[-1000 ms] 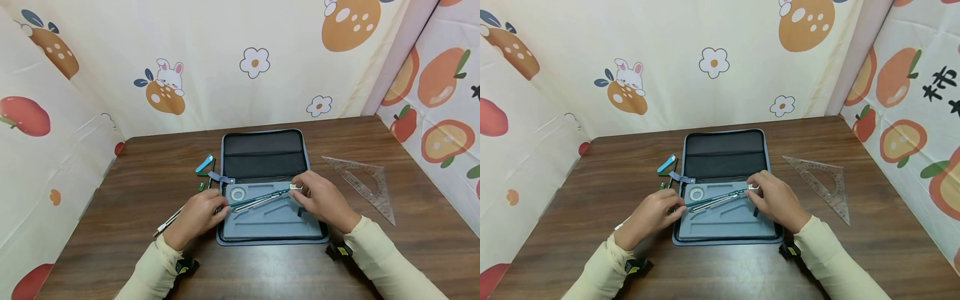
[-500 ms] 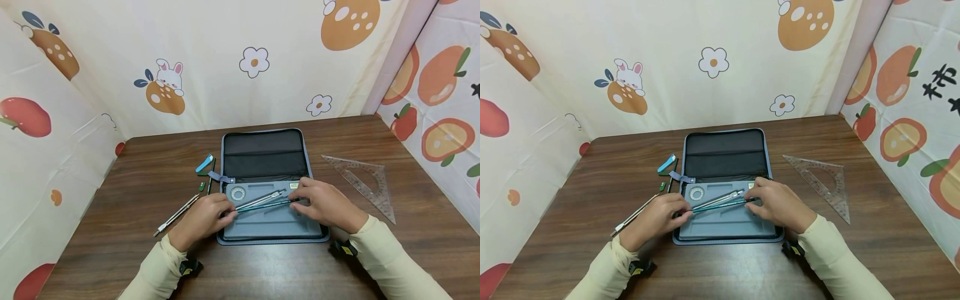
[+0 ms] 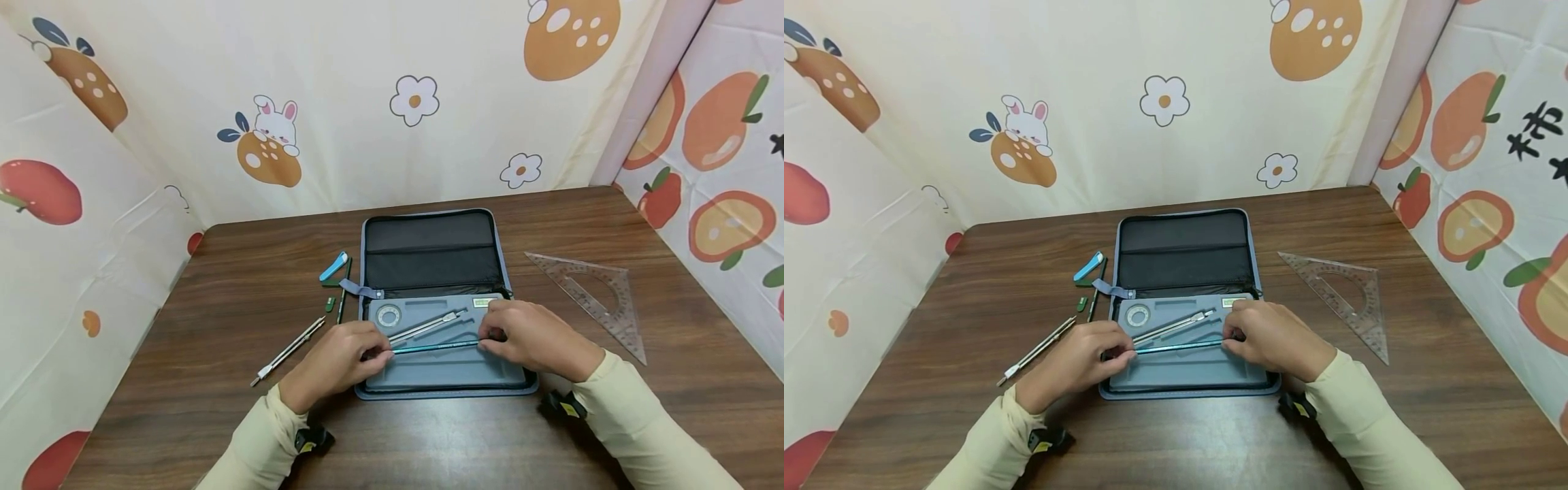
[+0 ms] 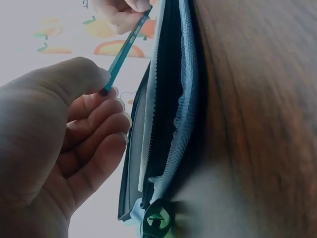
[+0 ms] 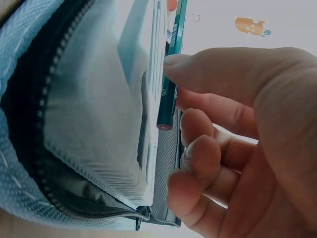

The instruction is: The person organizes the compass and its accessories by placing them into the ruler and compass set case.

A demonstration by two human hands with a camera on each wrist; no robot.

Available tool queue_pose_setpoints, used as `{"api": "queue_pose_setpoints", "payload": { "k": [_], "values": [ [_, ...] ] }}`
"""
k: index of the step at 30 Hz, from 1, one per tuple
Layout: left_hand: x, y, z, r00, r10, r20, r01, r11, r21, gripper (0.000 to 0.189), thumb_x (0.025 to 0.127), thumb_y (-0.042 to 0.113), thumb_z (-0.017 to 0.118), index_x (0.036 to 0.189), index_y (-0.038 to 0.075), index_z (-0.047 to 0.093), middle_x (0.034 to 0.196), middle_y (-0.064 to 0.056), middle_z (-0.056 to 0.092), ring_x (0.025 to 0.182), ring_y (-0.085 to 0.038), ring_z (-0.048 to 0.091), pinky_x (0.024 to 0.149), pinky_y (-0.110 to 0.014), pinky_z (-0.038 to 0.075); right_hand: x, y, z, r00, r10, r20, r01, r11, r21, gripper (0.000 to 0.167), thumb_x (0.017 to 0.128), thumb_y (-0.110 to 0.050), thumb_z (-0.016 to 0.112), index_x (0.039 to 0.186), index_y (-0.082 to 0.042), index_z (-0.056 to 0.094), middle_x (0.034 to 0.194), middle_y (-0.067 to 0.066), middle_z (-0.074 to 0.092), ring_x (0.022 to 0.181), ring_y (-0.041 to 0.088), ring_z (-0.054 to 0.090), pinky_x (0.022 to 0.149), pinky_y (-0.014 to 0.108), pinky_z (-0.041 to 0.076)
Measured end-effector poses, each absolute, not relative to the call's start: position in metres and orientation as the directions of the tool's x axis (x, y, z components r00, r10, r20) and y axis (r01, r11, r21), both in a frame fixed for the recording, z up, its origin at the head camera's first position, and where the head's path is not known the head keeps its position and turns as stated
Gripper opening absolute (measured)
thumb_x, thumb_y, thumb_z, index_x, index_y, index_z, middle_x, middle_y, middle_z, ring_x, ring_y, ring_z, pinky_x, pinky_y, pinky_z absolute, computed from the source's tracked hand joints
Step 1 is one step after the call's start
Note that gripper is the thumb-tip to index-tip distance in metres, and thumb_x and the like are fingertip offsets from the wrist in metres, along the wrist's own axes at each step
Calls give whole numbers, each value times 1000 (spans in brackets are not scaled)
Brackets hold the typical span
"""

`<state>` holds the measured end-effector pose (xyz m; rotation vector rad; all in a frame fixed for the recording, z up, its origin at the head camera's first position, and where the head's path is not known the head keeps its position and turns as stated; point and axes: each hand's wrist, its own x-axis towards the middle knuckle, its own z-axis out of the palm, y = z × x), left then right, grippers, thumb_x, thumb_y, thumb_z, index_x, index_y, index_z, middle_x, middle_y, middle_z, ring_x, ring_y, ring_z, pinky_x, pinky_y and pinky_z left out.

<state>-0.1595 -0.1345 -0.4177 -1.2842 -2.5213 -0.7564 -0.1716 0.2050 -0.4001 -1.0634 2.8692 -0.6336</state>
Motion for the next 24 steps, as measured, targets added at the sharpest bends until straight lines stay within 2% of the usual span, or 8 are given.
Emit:
{"api": "queue_pose_setpoints", "payload": {
  "k": [9,19,24],
  "values": [
    [-157,-133,-419,-598,727,337,801,540,258,8,91,25,76,84,21,75,80,12,60,70,-1,55,61,-20,48,-170,205,-397,-737,-676,9,-616,666,-419,22,88,-24,77,78,-33,60,79,-17,48,68,1,45,60,24,40],
    [-155,-131,-422,-601,739,305,799,551,241,7,90,27,77,84,24,74,82,14,60,70,2,55,59,-20,47,-167,205,-395,-691,-720,-62,-619,634,-464,30,86,-26,79,72,-33,54,72,-16,46,64,0,44,59,25,38],
    [-154,-131,-421,-607,745,276,793,544,276,9,88,26,79,82,25,72,82,15,60,69,2,53,60,-21,46,-167,203,-397,-675,-735,-61,-635,621,-460,30,86,-27,79,71,-33,53,72,-17,47,64,0,44,59,25,39]
  ]
}}
